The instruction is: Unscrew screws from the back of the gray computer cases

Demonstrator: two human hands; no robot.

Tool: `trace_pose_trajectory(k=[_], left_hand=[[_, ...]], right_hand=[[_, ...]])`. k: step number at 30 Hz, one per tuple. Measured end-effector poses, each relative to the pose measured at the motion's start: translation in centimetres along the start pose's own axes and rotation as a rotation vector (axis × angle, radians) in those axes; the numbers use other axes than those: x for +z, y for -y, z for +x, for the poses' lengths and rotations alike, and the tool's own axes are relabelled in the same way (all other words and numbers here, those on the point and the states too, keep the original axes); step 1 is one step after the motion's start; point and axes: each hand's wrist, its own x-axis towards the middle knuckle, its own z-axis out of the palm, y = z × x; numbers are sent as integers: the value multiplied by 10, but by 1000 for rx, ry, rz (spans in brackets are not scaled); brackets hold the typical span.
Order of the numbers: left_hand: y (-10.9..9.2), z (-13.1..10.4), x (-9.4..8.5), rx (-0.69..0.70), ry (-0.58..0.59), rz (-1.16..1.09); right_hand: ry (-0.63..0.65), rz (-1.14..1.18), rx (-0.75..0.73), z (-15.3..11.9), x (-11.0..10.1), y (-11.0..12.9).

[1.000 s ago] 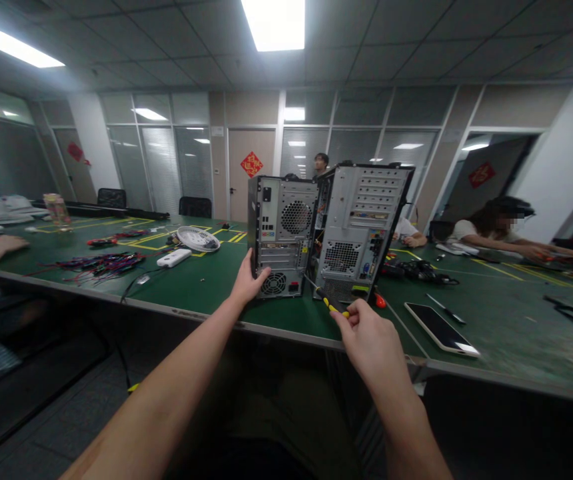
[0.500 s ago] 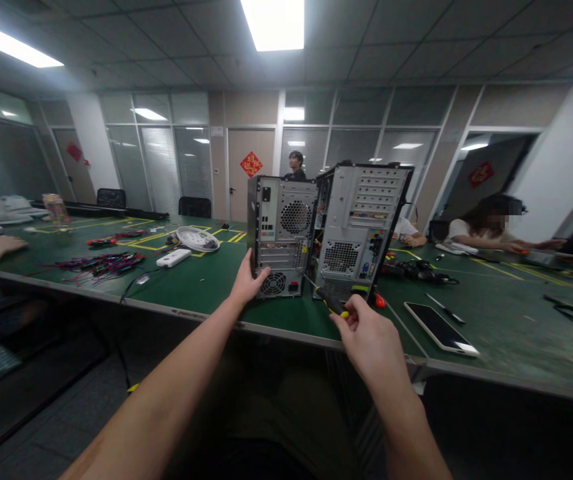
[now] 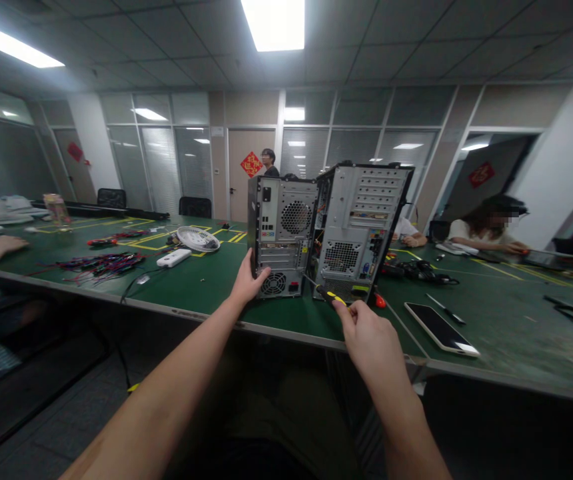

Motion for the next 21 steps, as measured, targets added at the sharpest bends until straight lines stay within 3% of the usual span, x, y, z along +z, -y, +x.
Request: trace_pose_trajectory(k=[12, 21], left_hand=[[3, 1, 1, 4, 3, -7], [-4, 0, 0, -11, 1, -1]], right_hand=[[131, -58, 20, 1, -1, 5], [23, 145, -14, 5, 10, -4]])
